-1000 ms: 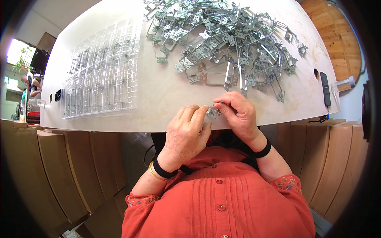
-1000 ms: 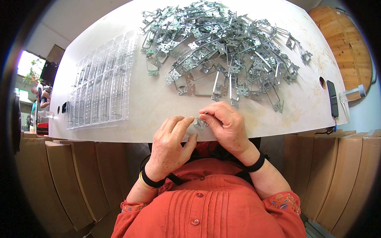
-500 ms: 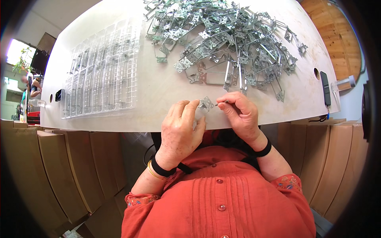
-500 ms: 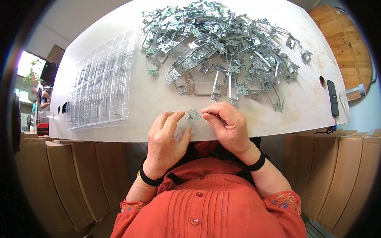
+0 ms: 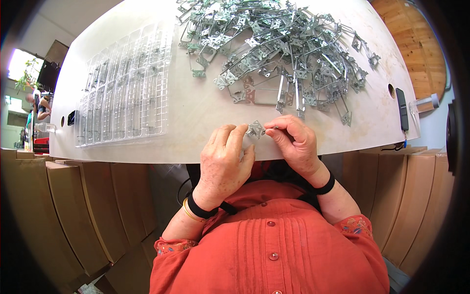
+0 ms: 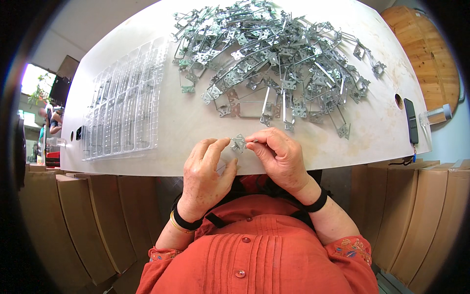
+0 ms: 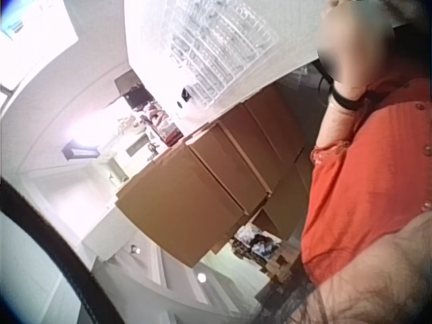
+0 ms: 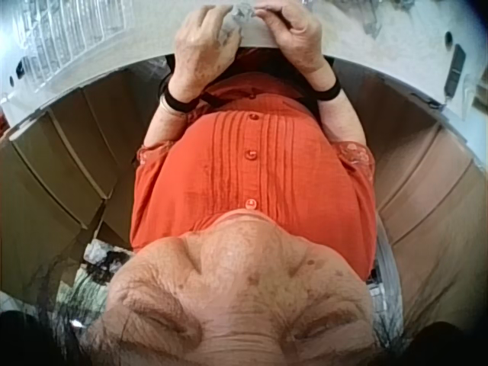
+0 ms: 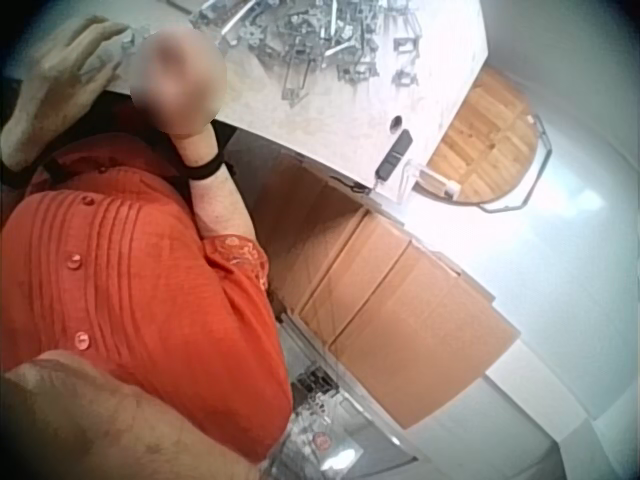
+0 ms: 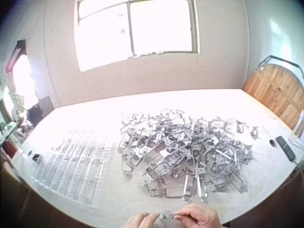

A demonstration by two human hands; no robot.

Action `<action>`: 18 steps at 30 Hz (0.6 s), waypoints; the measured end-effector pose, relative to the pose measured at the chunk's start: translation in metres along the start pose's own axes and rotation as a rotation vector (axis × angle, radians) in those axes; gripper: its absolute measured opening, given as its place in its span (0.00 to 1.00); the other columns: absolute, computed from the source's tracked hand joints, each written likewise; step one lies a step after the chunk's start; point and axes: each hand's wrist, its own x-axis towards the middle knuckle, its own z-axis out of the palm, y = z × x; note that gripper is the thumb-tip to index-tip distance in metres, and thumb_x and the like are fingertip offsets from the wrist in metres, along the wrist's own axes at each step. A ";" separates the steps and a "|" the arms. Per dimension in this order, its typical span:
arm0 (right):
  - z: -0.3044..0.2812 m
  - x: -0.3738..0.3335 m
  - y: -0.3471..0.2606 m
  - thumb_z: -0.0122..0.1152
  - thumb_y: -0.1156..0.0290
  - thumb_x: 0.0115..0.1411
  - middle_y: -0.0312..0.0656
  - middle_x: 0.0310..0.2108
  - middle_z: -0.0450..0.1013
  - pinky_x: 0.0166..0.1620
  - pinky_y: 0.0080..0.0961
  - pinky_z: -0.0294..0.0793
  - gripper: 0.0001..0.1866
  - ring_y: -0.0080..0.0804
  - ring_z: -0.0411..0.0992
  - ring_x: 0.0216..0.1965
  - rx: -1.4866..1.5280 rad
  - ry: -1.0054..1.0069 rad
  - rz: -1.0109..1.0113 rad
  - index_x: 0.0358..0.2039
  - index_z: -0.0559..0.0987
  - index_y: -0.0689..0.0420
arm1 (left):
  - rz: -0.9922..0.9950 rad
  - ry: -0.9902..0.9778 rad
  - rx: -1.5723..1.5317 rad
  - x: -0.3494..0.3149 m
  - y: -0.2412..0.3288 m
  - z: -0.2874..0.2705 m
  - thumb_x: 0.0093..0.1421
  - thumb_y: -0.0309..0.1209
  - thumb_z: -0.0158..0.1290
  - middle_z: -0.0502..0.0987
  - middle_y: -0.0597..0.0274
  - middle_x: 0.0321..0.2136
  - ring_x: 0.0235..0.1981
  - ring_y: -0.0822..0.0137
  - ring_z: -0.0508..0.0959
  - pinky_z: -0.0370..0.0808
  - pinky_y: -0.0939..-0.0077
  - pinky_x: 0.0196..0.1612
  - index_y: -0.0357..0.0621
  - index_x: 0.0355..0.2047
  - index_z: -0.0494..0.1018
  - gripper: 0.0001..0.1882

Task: The person assembles small metal brackets by hand, inserting a thin metal pin through aligned holes in two bracket halves. They place each completed assembly into a clear plastic compartmentalized tray on the table. The process repeats with multiple units taken from a pile on the right.

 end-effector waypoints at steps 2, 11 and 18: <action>0.000 0.000 -0.001 0.73 0.76 0.64 0.42 0.37 0.83 0.38 0.28 0.79 0.06 0.36 0.81 0.35 -0.002 -0.004 0.018 0.41 0.85 0.59 | -0.002 -0.002 0.001 0.000 0.000 0.000 0.53 0.24 0.67 0.81 0.46 0.43 0.43 0.47 0.82 0.80 0.57 0.47 0.35 0.51 0.79 0.23; 0.002 0.002 0.000 0.73 0.77 0.64 0.42 0.36 0.82 0.37 0.29 0.79 0.06 0.36 0.80 0.34 -0.018 0.012 -0.042 0.39 0.83 0.59 | -0.004 0.001 -0.006 -0.001 0.000 0.000 0.54 0.24 0.67 0.80 0.45 0.43 0.43 0.47 0.82 0.80 0.57 0.47 0.35 0.51 0.79 0.23; 0.001 0.000 0.000 0.74 0.76 0.64 0.41 0.36 0.82 0.37 0.27 0.78 0.05 0.33 0.79 0.34 -0.003 0.000 0.021 0.38 0.84 0.59 | 0.001 0.009 -0.014 -0.002 -0.001 0.002 0.54 0.23 0.67 0.80 0.45 0.42 0.43 0.47 0.82 0.80 0.57 0.46 0.35 0.50 0.79 0.22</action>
